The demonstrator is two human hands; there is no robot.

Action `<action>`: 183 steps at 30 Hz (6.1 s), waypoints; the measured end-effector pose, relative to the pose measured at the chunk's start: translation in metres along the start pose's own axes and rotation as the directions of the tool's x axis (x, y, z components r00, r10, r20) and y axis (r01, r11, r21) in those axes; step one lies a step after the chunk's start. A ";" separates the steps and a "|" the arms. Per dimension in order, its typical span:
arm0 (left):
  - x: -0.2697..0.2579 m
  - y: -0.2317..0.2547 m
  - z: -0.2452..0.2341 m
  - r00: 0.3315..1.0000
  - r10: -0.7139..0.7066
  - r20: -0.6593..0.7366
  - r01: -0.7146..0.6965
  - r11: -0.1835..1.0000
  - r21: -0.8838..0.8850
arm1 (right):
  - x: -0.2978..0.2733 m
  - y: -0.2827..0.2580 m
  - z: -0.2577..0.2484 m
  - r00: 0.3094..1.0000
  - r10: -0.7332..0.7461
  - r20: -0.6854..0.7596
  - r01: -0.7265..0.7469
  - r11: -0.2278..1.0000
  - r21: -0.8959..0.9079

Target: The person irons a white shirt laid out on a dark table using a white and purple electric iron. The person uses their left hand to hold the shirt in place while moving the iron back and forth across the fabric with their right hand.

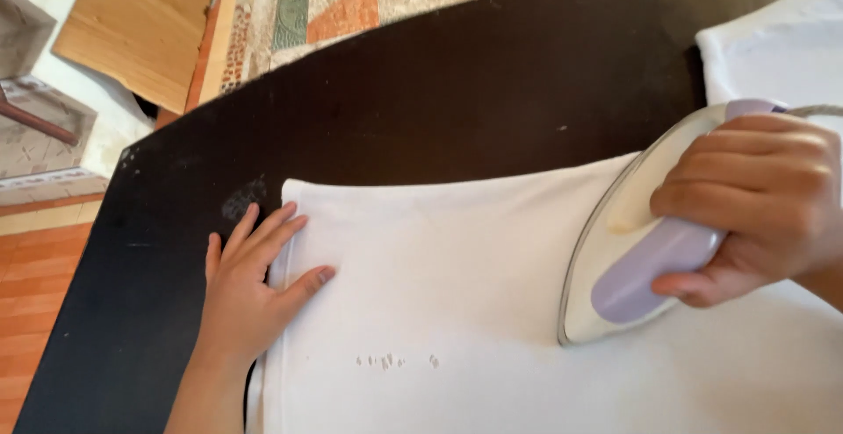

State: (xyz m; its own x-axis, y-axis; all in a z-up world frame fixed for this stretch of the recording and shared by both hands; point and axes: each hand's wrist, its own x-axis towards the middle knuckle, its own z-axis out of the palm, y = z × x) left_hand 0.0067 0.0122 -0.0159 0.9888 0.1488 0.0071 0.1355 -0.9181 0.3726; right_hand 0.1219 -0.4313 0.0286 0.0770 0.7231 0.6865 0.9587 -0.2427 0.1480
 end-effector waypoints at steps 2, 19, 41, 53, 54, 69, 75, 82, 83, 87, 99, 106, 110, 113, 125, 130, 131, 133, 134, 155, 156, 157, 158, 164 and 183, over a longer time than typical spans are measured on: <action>-0.003 -0.006 0.006 1.000 0.017 -0.003 -0.017 1.000 0.017 | -0.007 -0.007 0.006 0.996 0.084 -0.011 -0.084 0.993 -0.082; -0.001 0.001 -0.001 1.000 -0.015 0.010 0.015 0.999 -0.036 | -0.009 0.008 0.005 0.988 -0.096 -0.118 0.107 0.990 0.096; -0.001 0.004 0.000 0.999 -0.024 0.032 0.024 0.999 -0.025 | -0.018 0.007 0.008 0.996 0.074 -0.058 -0.077 0.996 -0.044; -0.003 0.001 0.001 0.999 -0.011 0.044 0.011 1.000 0.008 | -0.014 0.013 0.005 0.998 0.054 -0.027 -0.053 0.998 0.022; -0.001 0.000 0.000 0.999 -0.019 0.039 0.019 1.000 0.012 | -0.005 0.013 0.002 0.999 0.036 -0.010 -0.036 0.999 0.026; -0.002 0.002 0.000 1.000 -0.007 0.023 0.007 1.000 -0.009 | -0.043 0.025 0.004 0.987 0.124 0.104 -0.126 0.992 0.005; -0.002 0.004 -0.003 1.000 -0.006 0.030 0.006 1.000 -0.004 | -0.033 0.019 0.003 0.982 0.162 0.101 -0.162 0.987 -0.008; -0.002 0.002 -0.001 1.000 -0.001 0.020 0.001 1.000 -0.008 | -0.023 0.023 0.004 0.995 0.093 0.030 -0.093 0.996 -0.007; -0.002 0.002 -0.001 1.000 0.006 0.014 -0.005 1.000 -0.017 | -0.026 0.026 0.002 0.998 0.052 0.046 -0.054 0.998 0.028; -0.002 0.002 -0.002 1.000 0.012 0.021 -0.012 1.000 -0.014 | -0.034 0.020 0.006 0.978 0.191 0.088 -0.193 0.981 0.014; -0.004 0.005 -0.004 1.000 0.014 0.021 -0.013 0.999 -0.045 | -0.090 0.044 0.027 0.957 0.257 0.134 -0.267 0.962 0.065; -0.005 0.003 -0.004 1.000 0.005 0.026 -0.004 1.000 -0.010 | -0.134 0.051 0.049 0.638 0.703 0.313 -0.715 0.693 -0.098; -0.005 0.006 -0.004 1.000 0.027 0.014 -0.026 0.999 -0.048 | -0.137 0.051 0.043 0.788 0.536 0.303 -0.555 0.831 -0.028; -0.003 0.004 -0.003 1.000 0.020 0.015 -0.019 0.999 -0.050 | -0.086 0.035 0.031 0.922 0.368 0.120 -0.375 0.926 0.035; -0.005 0.002 -0.001 1.000 0.021 0.006 -0.021 0.998 -0.054 | -0.050 0.032 0.024 0.970 0.234 0.062 -0.235 0.972 0.015; -0.003 0.004 -0.003 1.000 0.007 0.006 -0.007 0.998 -0.055 | -0.049 0.031 0.023 0.982 0.186 0.033 -0.187 0.981 0.043; -0.002 0.004 -0.003 1.000 0.019 0.008 -0.018 0.998 -0.053 | -0.049 0.029 0.023 0.966 0.250 0.058 -0.251 0.968 0.006; -0.005 0.002 -0.002 1.000 0.021 0.013 -0.020 0.998 -0.054 | -0.055 0.031 0.024 0.946 0.312 0.085 -0.311 0.950 -0.025; -0.004 0.002 -0.002 1.000 0.018 0.013 -0.018 0.999 -0.047 | -0.060 0.034 0.024 0.959 0.265 0.098 -0.269 0.963 0.035; 0.000 0.003 -0.001 0.999 0.016 0.034 -0.016 1.000 -0.015 | -0.048 0.032 0.021 0.988 0.152 0.004 -0.152 0.987 0.042; -0.002 0.001 -0.001 0.999 -0.004 0.041 0.004 1.000 0.000 | -0.043 0.034 0.023 0.996 0.075 -0.054 -0.070 0.994 0.082; 0.000 0.002 -0.003 1.000 -0.003 0.029 0.003 1.000 0.002 | -0.045 0.033 0.022 0.996 0.065 -0.061 -0.060 0.995 0.077; -0.002 0.002 -0.002 1.000 0.002 0.027 -0.002 1.000 -0.021 | -0.049 0.031 0.021 0.989 0.149 0.000 -0.149 0.988 0.038; -0.003 0.002 0.000 0.999 0.006 0.038 -0.005 0.999 -0.031 | -0.055 0.031 0.021 0.953 0.292 0.084 -0.293 0.956 -0.003; -0.003 0.004 -0.002 0.999 -0.006 0.035 0.007 0.999 -0.045 | -0.039 0.024 0.019 0.926 0.366 0.092 -0.361 0.930 -0.066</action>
State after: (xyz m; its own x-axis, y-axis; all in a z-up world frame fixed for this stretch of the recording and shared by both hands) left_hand 0.0039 0.0088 -0.0122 0.9896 0.1410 -0.0280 0.1399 -0.8996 0.4138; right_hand 0.1472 -0.4531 -0.0082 0.4475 0.6402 0.6244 0.8458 -0.5297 -0.0630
